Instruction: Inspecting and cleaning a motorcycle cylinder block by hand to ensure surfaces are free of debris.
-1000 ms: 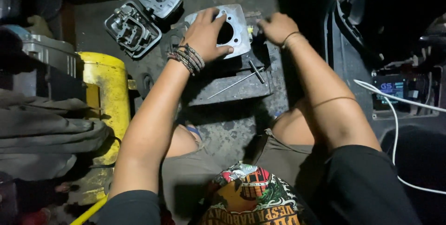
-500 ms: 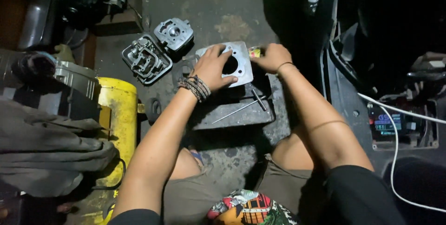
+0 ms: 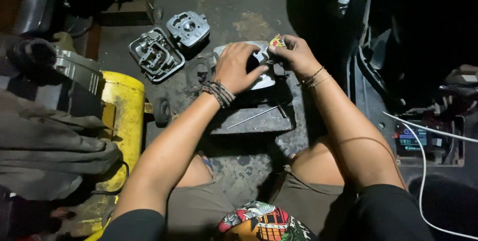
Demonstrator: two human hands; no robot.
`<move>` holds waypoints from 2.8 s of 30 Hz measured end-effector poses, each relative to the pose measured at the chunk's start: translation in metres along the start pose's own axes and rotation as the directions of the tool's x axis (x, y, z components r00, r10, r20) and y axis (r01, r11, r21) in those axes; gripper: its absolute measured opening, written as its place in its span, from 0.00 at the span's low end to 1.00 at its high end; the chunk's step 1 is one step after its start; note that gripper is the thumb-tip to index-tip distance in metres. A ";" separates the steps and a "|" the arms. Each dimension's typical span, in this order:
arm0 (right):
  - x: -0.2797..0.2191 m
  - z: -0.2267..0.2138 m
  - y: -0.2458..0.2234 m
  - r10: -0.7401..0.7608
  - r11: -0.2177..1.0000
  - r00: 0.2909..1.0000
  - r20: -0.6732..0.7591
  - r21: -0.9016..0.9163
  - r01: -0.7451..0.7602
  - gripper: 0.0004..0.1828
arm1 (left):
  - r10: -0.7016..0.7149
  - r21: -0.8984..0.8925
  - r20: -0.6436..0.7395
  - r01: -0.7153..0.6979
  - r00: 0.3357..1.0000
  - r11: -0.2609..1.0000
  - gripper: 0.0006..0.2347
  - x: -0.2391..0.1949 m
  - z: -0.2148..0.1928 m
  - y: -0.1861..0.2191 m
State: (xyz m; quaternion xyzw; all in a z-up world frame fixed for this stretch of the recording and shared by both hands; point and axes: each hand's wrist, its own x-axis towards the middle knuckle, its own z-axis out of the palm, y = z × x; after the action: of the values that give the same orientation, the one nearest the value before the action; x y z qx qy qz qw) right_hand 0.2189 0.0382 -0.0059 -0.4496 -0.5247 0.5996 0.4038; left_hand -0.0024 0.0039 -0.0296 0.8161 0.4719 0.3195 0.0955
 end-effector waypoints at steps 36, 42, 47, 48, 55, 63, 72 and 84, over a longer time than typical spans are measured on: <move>-0.022 0.029 -0.030 -0.607 0.665 0.793 0.061 -0.507 0.548 0.15 | -0.046 -0.157 -0.018 0.042 0.999 0.987 0.14 0.009 -0.027 0.013; -0.022 0.030 -0.027 -0.566 0.727 0.823 0.055 -0.437 0.530 0.15 | -0.129 -0.367 0.044 0.136 0.991 0.920 0.14 0.006 -0.041 0.031; -0.024 0.033 -0.025 -0.542 0.781 0.840 0.026 -0.353 0.515 0.15 | -0.158 -0.414 0.030 0.156 0.987 0.897 0.13 0.008 -0.049 0.040; -0.025 0.034 -0.026 -0.533 0.797 0.846 0.009 -0.332 0.505 0.14 | -0.148 -0.413 0.019 0.142 0.989 0.899 0.12 0.008 -0.053 0.043; -0.016 0.025 -0.017 -0.566 0.726 0.821 0.073 -0.426 0.539 0.14 | -0.233 -0.369 0.025 0.225 0.972 0.902 0.14 0.008 -0.048 0.038; 0.007 0.000 0.006 -0.498 0.835 0.867 0.032 -0.252 0.489 0.07 | -0.460 -0.411 0.072 0.447 0.885 0.794 0.24 0.010 -0.019 -0.001; 0.004 -0.021 0.001 -0.484 0.622 0.872 0.070 -0.673 0.399 0.08 | -0.068 -0.083 0.008 0.068 0.998 0.994 0.10 0.012 -0.043 -0.010; 0.009 -0.027 0.007 -0.444 0.689 0.896 -0.025 -0.649 0.323 0.10 | 0.064 0.016 0.243 -0.070 0.968 0.997 0.11 0.006 -0.043 0.025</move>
State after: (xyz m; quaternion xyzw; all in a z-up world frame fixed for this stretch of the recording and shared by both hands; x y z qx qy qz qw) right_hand 0.2425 0.0527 -0.0153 -0.4903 -0.7379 0.2475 0.3922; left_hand -0.0088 -0.0105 0.0182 0.8657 0.4327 0.2145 0.1315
